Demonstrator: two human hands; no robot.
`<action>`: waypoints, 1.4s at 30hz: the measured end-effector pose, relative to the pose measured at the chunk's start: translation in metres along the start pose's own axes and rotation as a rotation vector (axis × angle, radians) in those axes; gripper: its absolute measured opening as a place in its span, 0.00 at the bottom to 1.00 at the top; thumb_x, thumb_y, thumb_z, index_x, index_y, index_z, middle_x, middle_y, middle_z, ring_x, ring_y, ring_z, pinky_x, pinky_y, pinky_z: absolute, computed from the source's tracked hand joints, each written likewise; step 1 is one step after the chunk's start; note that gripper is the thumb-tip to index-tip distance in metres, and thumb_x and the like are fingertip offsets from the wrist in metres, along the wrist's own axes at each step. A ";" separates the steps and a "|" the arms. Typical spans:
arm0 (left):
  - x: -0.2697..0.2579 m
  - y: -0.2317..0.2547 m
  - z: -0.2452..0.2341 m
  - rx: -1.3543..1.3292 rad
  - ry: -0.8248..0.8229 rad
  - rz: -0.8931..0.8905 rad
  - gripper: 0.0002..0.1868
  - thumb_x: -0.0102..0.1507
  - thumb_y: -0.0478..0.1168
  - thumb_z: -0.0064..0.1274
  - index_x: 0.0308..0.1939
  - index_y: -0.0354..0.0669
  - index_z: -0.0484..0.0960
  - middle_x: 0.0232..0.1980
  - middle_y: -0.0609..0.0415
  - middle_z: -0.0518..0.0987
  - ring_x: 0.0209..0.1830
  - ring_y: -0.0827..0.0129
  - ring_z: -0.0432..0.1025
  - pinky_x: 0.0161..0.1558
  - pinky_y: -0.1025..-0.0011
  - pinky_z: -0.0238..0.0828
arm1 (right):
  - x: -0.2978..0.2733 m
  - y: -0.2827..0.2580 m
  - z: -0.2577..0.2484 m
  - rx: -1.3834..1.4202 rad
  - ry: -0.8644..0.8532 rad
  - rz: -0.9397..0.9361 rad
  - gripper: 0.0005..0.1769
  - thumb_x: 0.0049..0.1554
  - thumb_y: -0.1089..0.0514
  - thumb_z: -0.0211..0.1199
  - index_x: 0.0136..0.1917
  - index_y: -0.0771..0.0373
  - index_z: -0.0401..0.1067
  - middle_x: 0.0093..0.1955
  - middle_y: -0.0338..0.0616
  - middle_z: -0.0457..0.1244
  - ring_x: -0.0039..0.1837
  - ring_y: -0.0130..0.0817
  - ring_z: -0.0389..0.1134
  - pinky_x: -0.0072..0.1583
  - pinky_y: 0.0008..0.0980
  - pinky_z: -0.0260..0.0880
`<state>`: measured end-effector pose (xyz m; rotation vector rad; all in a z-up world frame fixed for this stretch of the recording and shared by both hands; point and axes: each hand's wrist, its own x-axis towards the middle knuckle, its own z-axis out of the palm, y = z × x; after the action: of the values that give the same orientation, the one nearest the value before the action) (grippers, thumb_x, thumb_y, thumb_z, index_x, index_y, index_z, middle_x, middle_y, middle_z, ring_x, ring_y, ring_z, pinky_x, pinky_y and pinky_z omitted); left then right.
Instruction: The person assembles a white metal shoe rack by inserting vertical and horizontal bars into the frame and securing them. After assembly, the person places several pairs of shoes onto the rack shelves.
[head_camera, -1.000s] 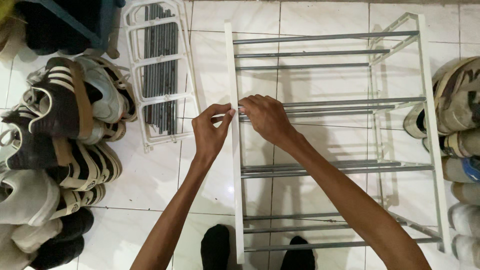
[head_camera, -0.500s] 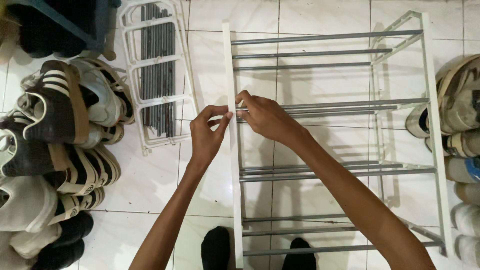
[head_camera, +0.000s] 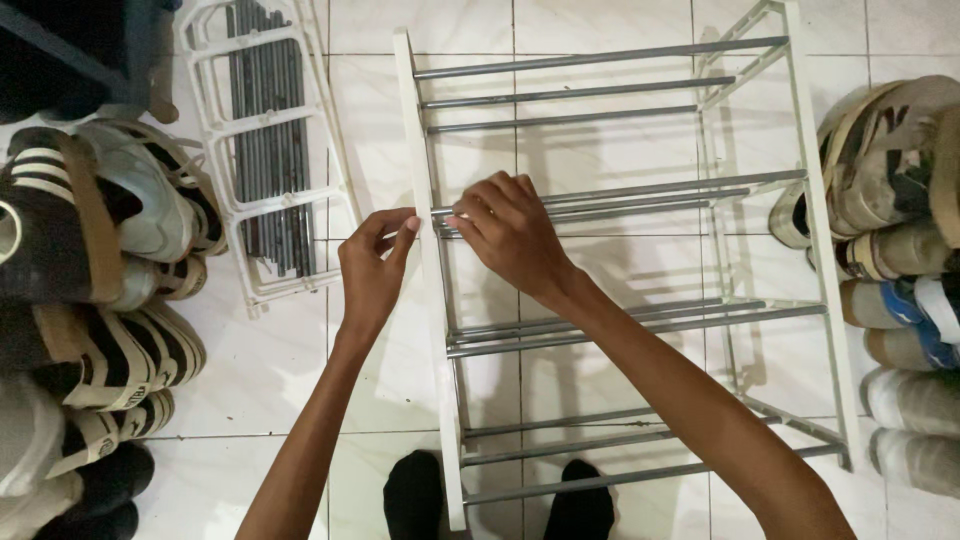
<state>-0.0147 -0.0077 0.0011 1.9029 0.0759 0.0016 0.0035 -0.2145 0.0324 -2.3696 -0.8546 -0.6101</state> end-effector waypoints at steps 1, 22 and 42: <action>-0.002 -0.003 0.001 0.007 -0.006 -0.019 0.13 0.70 0.41 0.54 0.52 0.34 0.84 0.47 0.47 0.87 0.48 0.66 0.82 0.52 0.68 0.81 | -0.004 -0.001 0.000 0.029 -0.125 0.053 0.08 0.61 0.58 0.67 0.44 0.64 0.73 0.42 0.43 0.67 0.45 0.43 0.69 0.46 0.43 0.68; 0.004 -0.056 0.017 0.127 -0.052 0.016 0.14 0.66 0.28 0.52 0.55 0.35 0.83 0.48 0.44 0.86 0.52 0.58 0.82 0.59 0.65 0.79 | -0.042 0.055 0.090 0.134 -0.458 0.325 0.08 0.62 0.59 0.59 0.45 0.66 0.74 0.40 0.55 0.68 0.43 0.54 0.70 0.44 0.49 0.69; 0.005 -0.054 0.008 0.083 -0.143 0.023 0.18 0.64 0.25 0.51 0.57 0.34 0.81 0.52 0.44 0.85 0.55 0.59 0.81 0.61 0.64 0.77 | -0.040 0.050 0.090 0.146 -0.560 0.451 0.14 0.64 0.50 0.58 0.49 0.63 0.74 0.42 0.51 0.68 0.46 0.52 0.70 0.47 0.51 0.69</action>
<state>-0.0127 0.0029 -0.0530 1.9808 -0.0437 -0.1231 0.0304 -0.2083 -0.0749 -2.5051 -0.5167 0.3007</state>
